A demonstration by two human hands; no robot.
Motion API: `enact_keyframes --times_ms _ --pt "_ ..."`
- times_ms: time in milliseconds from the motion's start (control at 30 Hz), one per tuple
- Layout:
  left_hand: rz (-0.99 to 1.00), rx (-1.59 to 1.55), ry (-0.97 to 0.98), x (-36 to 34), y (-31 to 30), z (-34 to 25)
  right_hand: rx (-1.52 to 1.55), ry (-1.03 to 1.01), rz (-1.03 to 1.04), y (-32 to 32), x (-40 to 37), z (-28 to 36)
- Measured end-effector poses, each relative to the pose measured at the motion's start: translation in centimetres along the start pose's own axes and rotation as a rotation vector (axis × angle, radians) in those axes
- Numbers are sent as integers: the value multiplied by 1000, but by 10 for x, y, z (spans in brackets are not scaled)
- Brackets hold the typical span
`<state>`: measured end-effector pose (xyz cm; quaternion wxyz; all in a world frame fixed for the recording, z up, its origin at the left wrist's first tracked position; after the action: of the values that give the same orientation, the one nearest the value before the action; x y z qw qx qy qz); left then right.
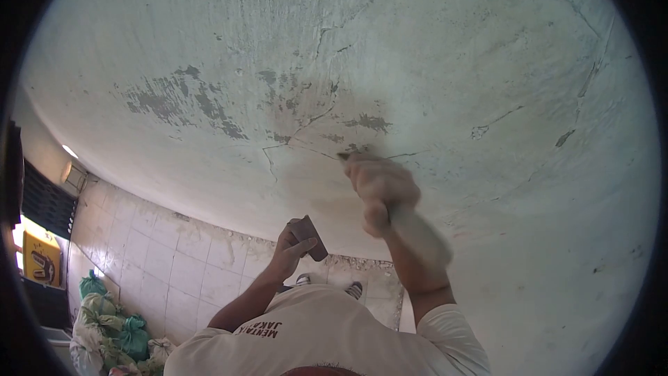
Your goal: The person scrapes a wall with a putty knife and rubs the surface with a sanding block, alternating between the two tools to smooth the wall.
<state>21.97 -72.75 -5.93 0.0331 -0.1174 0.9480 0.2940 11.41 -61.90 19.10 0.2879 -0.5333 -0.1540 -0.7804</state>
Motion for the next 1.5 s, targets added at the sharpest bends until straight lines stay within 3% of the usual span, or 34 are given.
enact_keyframes --times_ms 133,267,400,467,533,700,833,1000,1133,1267,1433,1500 --pt "-12 -38 21 -3 3 -7 41 -248 164 12 -8 22" --pt "21 -12 -6 -8 2 -9 -63 -246 78 -5 -4 8" --pt "14 6 -4 -9 2 -5 14 -291 167 0 -5 23" --pt "14 -10 22 -11 8 -6 -166 -311 46 -5 -11 1" --pt "28 -11 39 -16 17 -9 -180 -171 53 -4 -26 -15" --pt "-31 -54 81 -22 22 9 56 478 418 4 -77 -19" --pt "-85 -131 83 -30 17 24 161 903 342 -11 -169 -8" --pt "-164 -142 34 -44 31 33 -81 1203 355 -48 -243 41" --pt "-177 -116 23 -43 42 56 -112 1201 176 -77 -272 68" --pt "-237 194 335 -42 60 42 -174 1252 129 -93 -280 94" --pt "-419 408 858 -18 81 -43 -194 1187 59 -107 -309 113" --pt "-528 595 1090 -14 109 -94 -185 1254 64 -110 -323 121"
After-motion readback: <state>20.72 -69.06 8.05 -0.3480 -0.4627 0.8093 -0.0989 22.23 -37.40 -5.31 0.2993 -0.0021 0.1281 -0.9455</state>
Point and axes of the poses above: each hand's wrist, its own x-axis towards the middle knuckle, its own y-axis out of the palm, z = x × y, the point moved 4 cm from there along x, towards the middle knuckle, and after that the axes turned 1 degree about -x, right-handed, at the moved point
